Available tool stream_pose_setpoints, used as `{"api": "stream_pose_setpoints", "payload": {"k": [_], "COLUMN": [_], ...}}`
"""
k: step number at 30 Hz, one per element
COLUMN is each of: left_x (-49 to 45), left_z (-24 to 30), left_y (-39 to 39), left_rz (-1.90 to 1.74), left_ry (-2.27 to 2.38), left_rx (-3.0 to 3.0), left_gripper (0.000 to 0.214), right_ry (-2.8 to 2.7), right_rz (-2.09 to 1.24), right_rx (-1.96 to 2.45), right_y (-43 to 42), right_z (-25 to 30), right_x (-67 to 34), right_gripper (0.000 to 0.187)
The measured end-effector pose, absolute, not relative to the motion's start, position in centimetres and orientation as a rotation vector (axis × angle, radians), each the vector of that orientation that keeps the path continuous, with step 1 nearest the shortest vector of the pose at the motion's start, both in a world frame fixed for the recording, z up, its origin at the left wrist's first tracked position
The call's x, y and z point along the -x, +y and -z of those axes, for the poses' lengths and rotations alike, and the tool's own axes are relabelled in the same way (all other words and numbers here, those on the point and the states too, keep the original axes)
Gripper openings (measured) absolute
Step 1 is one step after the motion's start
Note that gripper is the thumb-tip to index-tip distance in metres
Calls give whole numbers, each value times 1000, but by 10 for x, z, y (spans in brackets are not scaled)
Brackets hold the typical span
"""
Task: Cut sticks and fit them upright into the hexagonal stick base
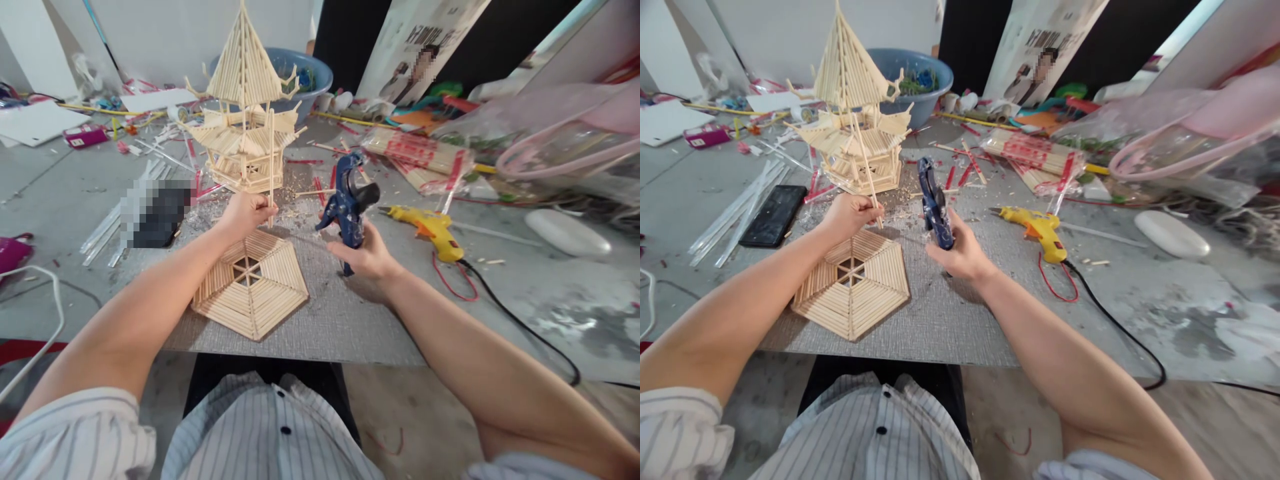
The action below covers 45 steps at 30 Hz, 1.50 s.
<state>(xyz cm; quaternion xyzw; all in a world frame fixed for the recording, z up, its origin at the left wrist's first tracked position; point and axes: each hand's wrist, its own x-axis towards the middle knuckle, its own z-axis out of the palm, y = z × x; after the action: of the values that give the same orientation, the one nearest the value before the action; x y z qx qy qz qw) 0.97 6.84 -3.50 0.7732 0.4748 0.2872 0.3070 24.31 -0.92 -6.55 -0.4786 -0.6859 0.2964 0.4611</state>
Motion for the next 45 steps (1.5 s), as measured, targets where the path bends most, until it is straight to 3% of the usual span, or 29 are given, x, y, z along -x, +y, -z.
{"api": "stream_pose_setpoints", "payload": {"k": [4, 8, 24, 45], "left_x": [-12, -14, -12, -11], "left_z": [21, 1, -1, 8], "left_y": [59, 45, 44, 50], "left_rz": [-815, -651, -390, -382], "left_ry": [1220, 1055, 979, 943], "left_rx": [-1882, -1837, -2085, -2293], "left_gripper": [18, 14, 24, 24], "right_ry": [-1783, -1846, -2106, -2271], "right_rz": [-266, -101, -213, -119], "right_rx": [1365, 1548, 1659, 1705], "right_y": [-12, -12, -11, -15], "right_z": [58, 51, 50, 43], "right_x": [-240, -240, -238, -238], "right_gripper": [54, 61, 68, 61]}}
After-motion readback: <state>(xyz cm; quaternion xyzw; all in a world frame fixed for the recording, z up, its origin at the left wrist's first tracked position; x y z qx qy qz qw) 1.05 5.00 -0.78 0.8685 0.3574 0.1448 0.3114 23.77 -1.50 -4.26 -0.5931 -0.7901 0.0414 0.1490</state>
